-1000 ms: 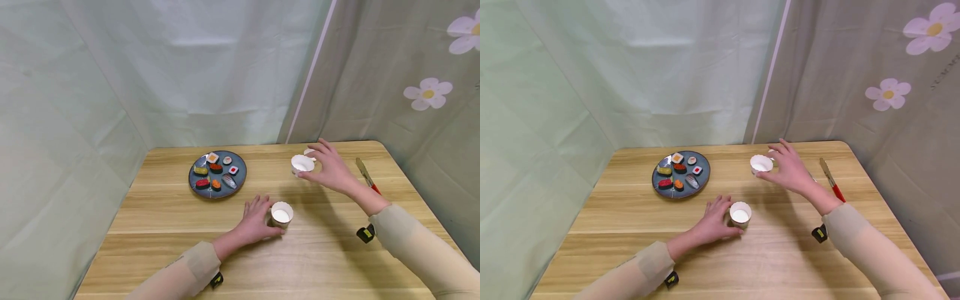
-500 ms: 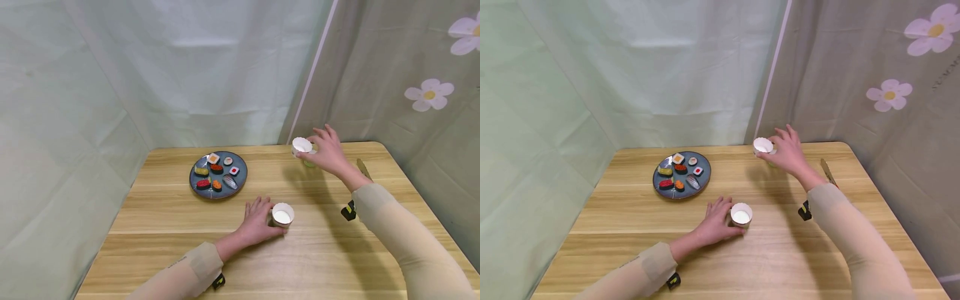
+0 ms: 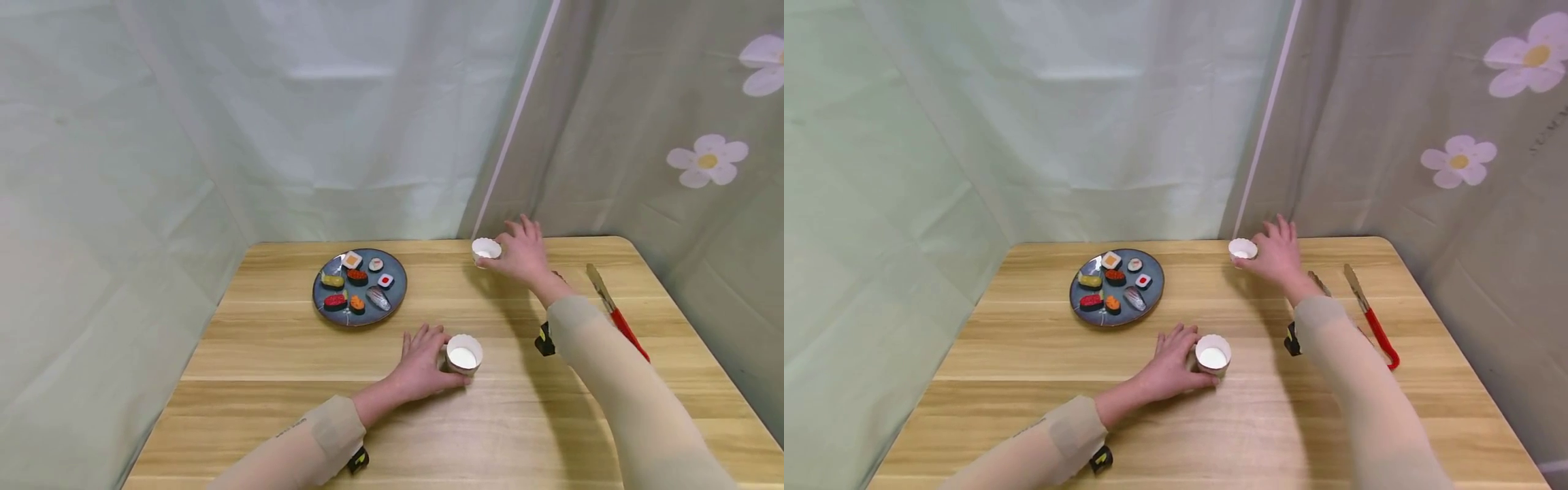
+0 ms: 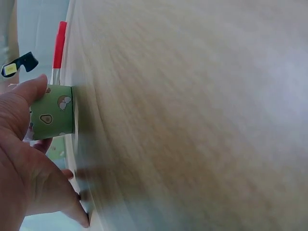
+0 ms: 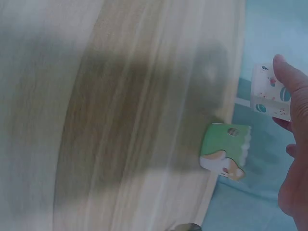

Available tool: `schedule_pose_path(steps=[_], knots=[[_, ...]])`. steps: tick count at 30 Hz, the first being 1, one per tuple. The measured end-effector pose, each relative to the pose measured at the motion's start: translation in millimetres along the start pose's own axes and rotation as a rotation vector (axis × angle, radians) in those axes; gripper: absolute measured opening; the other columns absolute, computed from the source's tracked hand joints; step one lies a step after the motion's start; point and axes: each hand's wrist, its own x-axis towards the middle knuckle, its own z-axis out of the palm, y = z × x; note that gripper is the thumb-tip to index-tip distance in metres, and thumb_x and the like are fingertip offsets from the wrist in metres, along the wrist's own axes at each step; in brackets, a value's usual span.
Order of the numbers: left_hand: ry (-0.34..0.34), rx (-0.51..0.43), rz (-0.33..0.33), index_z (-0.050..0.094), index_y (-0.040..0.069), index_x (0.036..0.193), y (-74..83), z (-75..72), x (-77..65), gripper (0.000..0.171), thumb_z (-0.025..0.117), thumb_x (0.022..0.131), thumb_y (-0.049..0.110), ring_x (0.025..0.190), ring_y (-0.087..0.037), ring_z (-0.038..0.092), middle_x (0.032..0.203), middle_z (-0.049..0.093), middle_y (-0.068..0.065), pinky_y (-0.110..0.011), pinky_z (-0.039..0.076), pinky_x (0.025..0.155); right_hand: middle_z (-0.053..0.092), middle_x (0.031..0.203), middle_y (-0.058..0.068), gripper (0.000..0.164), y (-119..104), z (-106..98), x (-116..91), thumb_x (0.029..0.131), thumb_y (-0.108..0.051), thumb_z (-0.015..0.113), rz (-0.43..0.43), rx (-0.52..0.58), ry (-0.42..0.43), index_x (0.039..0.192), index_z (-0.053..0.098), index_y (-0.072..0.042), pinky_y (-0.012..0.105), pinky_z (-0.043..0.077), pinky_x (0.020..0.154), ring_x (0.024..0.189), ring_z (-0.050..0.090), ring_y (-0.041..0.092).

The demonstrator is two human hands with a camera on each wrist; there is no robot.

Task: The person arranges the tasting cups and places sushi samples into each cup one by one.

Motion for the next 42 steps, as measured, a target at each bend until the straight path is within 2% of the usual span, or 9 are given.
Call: schedule_pose_path(steps=[9, 16, 26, 35, 42], knots=[[-0.004, -0.005, -0.004, 0.059, 0.015, 0.131, -0.2, -1.2, 1.7, 0.072, 0.091, 0.074, 0.047, 0.152, -0.042, 0.019, 0.157, 0.040, -0.019, -0.068, -0.002, 0.119, 0.027, 0.162, 0.026, 0.078, 3.7, 16.5, 7.2, 0.081, -0.064, 0.077, 0.008, 0.000, -0.007, 0.125, 0.068, -0.001, 0.057, -0.017, 0.120, 0.154, -0.006, 0.045], [-0.009, -0.003, -0.007, 0.060, 0.016, 0.129, 0.9, -2.0, 2.8, 0.071, 0.091, 0.074, 0.047, 0.152, -0.042, 0.019, 0.157, 0.041, -0.019, -0.068, -0.003, 0.119, 0.023, 0.164, 0.026, 0.076, 2.8, 21.7, 7.0, 0.082, -0.062, 0.077, 0.029, 0.015, -0.017, 0.129, 0.067, -0.003, 0.056, -0.022, 0.117, 0.153, -0.011, 0.045], [-0.012, 0.014, -0.010, 0.059, 0.017, 0.130, 1.0, -1.2, 3.2, 0.072, 0.091, 0.074, 0.050, 0.152, -0.042, 0.019, 0.157, 0.041, -0.018, -0.069, -0.002, 0.119, 0.022, 0.165, 0.024, 0.075, 0.3, 22.8, 5.0, 0.083, -0.061, 0.077, 0.026, 0.019, -0.029, 0.130, 0.066, -0.004, 0.055, -0.022, 0.118, 0.154, -0.011, 0.042], [-0.010, 0.019, -0.008, 0.060, 0.018, 0.129, 2.4, -1.4, 3.1, 0.070, 0.091, 0.074, 0.049, 0.152, -0.042, 0.020, 0.157, 0.041, -0.018, -0.069, -0.002, 0.119, 0.023, 0.164, 0.025, 0.073, 1.5, 21.0, 2.3, 0.083, -0.059, 0.079, 0.023, 0.012, -0.042, 0.127, 0.066, -0.003, 0.061, -0.018, 0.118, 0.154, -0.008, 0.045], [-0.015, 0.028, -0.010, 0.059, 0.017, 0.129, 2.6, -2.4, 2.5, 0.071, 0.090, 0.074, 0.050, 0.152, -0.042, 0.020, 0.157, 0.041, -0.018, -0.069, -0.001, 0.119, 0.023, 0.164, 0.025, 0.075, 2.1, 23.3, 1.8, 0.082, -0.060, 0.079, 0.024, 0.010, -0.043, 0.130, 0.064, -0.003, 0.060, -0.020, 0.117, 0.154, -0.008, 0.044]])
